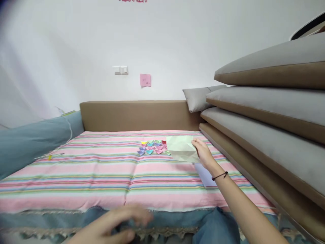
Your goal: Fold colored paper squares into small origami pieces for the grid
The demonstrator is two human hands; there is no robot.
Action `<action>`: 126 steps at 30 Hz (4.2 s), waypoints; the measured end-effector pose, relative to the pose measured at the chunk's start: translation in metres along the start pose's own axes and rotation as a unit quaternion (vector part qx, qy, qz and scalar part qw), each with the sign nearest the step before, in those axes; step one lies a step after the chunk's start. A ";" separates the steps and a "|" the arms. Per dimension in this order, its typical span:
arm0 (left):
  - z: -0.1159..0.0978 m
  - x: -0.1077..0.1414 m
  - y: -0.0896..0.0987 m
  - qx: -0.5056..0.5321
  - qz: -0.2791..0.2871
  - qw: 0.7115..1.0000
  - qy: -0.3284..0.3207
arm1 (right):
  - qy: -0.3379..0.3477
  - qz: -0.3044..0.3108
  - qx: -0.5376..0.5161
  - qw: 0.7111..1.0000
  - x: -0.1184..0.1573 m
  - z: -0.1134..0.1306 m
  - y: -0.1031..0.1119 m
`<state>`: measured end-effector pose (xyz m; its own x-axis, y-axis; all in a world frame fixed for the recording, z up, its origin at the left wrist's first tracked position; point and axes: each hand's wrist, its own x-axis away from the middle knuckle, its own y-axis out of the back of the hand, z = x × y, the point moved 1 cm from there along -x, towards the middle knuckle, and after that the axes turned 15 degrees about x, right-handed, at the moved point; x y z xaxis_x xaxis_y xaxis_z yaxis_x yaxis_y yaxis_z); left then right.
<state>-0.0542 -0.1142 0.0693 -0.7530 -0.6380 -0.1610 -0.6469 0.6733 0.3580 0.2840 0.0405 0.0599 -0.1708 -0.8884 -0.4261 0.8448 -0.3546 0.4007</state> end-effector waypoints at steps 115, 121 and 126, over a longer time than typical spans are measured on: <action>0.215 -0.118 0.026 -0.165 -0.196 0.962 0.091 | 0.026 0.206 0.219 0.953 0.083 -0.089 -0.128; 0.215 -0.117 0.027 -0.140 -0.194 0.969 0.065 | 0.025 0.243 0.158 0.957 0.083 -0.087 -0.131; 0.212 -0.119 0.030 0.025 -0.268 0.956 0.117 | -0.055 0.206 -0.004 0.977 0.083 -0.085 -0.128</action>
<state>-0.0094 0.0612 -0.0962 -0.2681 -0.9586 -0.0956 -0.9417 0.2398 0.2361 0.2044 0.0373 -0.0953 0.1315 -0.9814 -0.1400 0.8574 0.0417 0.5130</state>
